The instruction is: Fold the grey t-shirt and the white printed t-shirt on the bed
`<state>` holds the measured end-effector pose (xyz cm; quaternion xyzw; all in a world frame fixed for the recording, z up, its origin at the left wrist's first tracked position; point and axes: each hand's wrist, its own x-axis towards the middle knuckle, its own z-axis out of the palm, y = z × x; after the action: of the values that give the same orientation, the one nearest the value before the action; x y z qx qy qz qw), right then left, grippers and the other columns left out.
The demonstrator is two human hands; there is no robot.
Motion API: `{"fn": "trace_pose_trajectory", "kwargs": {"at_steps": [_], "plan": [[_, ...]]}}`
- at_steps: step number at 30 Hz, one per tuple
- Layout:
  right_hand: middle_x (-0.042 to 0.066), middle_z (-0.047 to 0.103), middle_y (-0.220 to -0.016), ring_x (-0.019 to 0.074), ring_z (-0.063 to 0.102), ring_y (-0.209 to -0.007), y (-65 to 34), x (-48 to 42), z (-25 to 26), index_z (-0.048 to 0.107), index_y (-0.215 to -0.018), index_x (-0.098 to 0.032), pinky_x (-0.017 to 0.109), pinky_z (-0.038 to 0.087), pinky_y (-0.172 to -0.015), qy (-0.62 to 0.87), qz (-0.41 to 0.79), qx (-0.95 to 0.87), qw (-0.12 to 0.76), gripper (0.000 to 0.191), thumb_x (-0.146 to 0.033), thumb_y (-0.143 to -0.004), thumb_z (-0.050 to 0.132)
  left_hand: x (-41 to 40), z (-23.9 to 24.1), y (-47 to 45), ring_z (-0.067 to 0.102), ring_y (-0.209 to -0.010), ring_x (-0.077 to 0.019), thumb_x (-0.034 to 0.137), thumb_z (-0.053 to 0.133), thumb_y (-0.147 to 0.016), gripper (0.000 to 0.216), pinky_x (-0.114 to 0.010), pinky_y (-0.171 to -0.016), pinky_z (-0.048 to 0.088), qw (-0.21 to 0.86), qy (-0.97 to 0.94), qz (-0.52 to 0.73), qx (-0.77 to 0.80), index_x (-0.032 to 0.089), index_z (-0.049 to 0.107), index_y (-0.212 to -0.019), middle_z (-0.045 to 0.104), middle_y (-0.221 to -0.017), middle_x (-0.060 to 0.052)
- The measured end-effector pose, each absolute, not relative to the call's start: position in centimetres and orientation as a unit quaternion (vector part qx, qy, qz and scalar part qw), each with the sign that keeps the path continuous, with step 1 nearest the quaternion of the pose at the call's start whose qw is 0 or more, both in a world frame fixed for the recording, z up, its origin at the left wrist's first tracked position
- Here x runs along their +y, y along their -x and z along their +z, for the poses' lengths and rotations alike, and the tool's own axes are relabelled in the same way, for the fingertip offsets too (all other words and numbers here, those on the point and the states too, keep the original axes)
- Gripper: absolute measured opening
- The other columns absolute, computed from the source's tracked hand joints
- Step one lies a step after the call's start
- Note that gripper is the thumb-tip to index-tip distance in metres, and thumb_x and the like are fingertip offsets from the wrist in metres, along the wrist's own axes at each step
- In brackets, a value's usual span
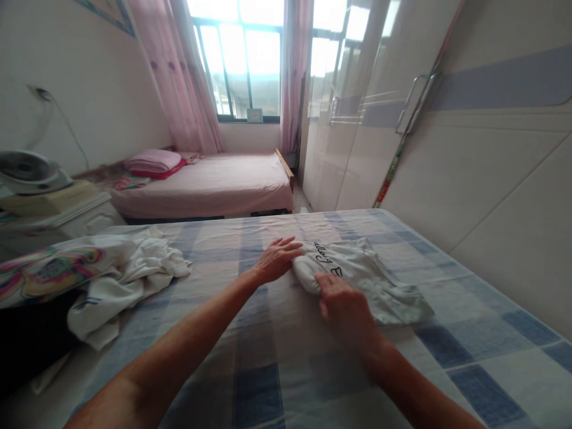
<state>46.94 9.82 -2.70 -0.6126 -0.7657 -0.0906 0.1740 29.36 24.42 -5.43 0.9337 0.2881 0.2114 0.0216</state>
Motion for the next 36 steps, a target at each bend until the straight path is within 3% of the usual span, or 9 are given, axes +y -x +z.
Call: {"fn": "trace_pose_trajectory", "kwargs": {"at_steps": [2, 5, 8, 14, 21, 26, 29, 32, 36], "plan": [[0.008, 0.068, -0.108, 0.0265, 0.064, -0.091, -48.9, 9.9, 1.7, 0.061, -0.113, -0.023, 0.037, 0.052, -0.076, 0.621, -0.108, -0.733, 0.255, 0.044, -0.018, -0.072, 0.045, 23.7, -2.8, -29.4, 0.055, -0.112, -0.0202, 0.026, 0.042, -0.092, 0.025, -0.037, -0.100, 0.036, 0.045, -0.916, 0.263, 0.298, 0.022, 0.061, -0.107, 0.065, -0.111, -0.006], [0.004, 0.068, -0.080, 0.0209, 0.060, -0.063, -51.6, 9.5, 8.8, 0.063, -0.107, -0.028, 0.035, 0.048, -0.060, 0.650, -0.116, -0.666, 0.346, 0.036, -0.026, -0.073, 0.053, 21.7, 3.1, -28.8, 0.060, -0.085, -0.0164, 0.043, 0.039, -0.093, 0.032, -0.028, -0.079, 0.043, 0.053, -0.879, 0.365, 0.304, 0.021, 0.061, -0.096, 0.066, -0.092, -0.003], [0.001, 0.062, -0.069, 0.0167, 0.051, -0.054, -52.9, 10.1, 13.3, 0.065, -0.099, -0.034, 0.031, 0.039, -0.049, 0.649, -0.150, -0.633, 0.395, 0.027, -0.029, -0.075, 0.056, 20.0, 8.4, -27.0, 0.056, -0.074, -0.0135, 0.052, 0.054, -0.083, 0.033, -0.025, -0.072, 0.041, 0.068, -0.849, 0.432, 0.296, 0.020, 0.063, -0.088, 0.063, -0.079, 0.001], [-0.003, 0.056, -0.061, 0.0120, 0.043, -0.052, -51.4, 17.0, 13.6, 0.063, -0.090, -0.028, 0.026, 0.035, -0.050, 0.624, 0.016, -0.680, 0.384, 0.016, -0.026, -0.076, 0.055, 23.1, 11.1, -22.7, 0.051, -0.064, -0.0104, 0.033, 0.058, -0.076, 0.023, -0.022, -0.060, 0.039, 0.203, -0.875, 0.317, 0.306, 0.013, 0.066, -0.083, 0.058, -0.069, 0.003], [-0.001, 0.060, -0.082, 0.0098, 0.043, -0.064, -49.7, 20.4, 15.1, 0.062, -0.097, -0.023, 0.022, 0.037, -0.059, 0.525, -0.059, -0.709, 0.466, 0.026, -0.016, -0.075, 0.049, 24.4, 14.6, -21.3, 0.048, -0.069, -0.0104, 0.026, 0.057, -0.076, 0.016, -0.025, -0.069, 0.038, -0.020, -0.794, 0.505, 0.337, 0.013, 0.065, -0.082, 0.057, -0.075, 0.002], [0.001, 0.065, -0.081, 0.0143, 0.056, -0.068, -49.9, 17.0, 9.5, 0.063, -0.096, -0.018, 0.027, 0.045, -0.066, 0.532, -0.040, -0.746, 0.399, 0.027, -0.018, -0.071, 0.052, 19.0, 10.5, -19.2, 0.051, -0.070, -0.0129, 0.034, 0.060, -0.083, 0.016, -0.024, -0.068, 0.037, -0.053, -0.846, 0.404, 0.344, 0.020, 0.065, -0.086, 0.059, -0.079, 0.000], [0.004, 0.067, -0.107, 0.0200, 0.063, -0.090, -51.2, 14.5, 3.4, 0.063, -0.106, -0.022, 0.032, 0.049, -0.081, 0.496, 0.088, -0.829, 0.246, 0.036, -0.020, -0.073, 0.048, 15.8, 4.1, -17.6, 0.052, -0.063, -0.0133, 0.047, 0.058, -0.083, 0.027, -0.023, -0.058, 0.034, -0.004, -0.931, 0.213, 0.297, 0.022, 0.065, -0.087, 0.060, -0.074, 0.000], [0.006, 0.052, -0.135, 0.0241, 0.051, -0.120, -54.6, 13.9, -2.1, 0.049, -0.131, -0.026, 0.038, 0.041, -0.100, 0.524, 0.156, -0.823, 0.156, 0.050, -0.034, -0.082, 0.046, 13.7, -1.1, -16.1, 0.055, -0.060, -0.0141, 0.055, 0.055, -0.082, 0.036, -0.023, -0.055, 0.036, 0.053, -0.946, 0.120, 0.298, 0.021, 0.065, -0.084, 0.060, -0.072, -0.001], [0.014, 0.042, -0.143, 0.0343, 0.034, -0.133, -61.8, 16.2, -7.7, 0.050, -0.131, -0.020, 0.055, 0.027, -0.106, 0.688, 0.005, -0.706, 0.168, 0.059, -0.052, -0.083, 0.037, 13.3, -3.6, -15.2, 0.060, -0.097, -0.0201, 0.042, 0.046, -0.092, 0.030, -0.029, -0.079, 0.046, 0.045, -0.911, 0.184, 0.366, 0.022, 0.062, -0.107, 0.063, -0.109, -0.008]]}}
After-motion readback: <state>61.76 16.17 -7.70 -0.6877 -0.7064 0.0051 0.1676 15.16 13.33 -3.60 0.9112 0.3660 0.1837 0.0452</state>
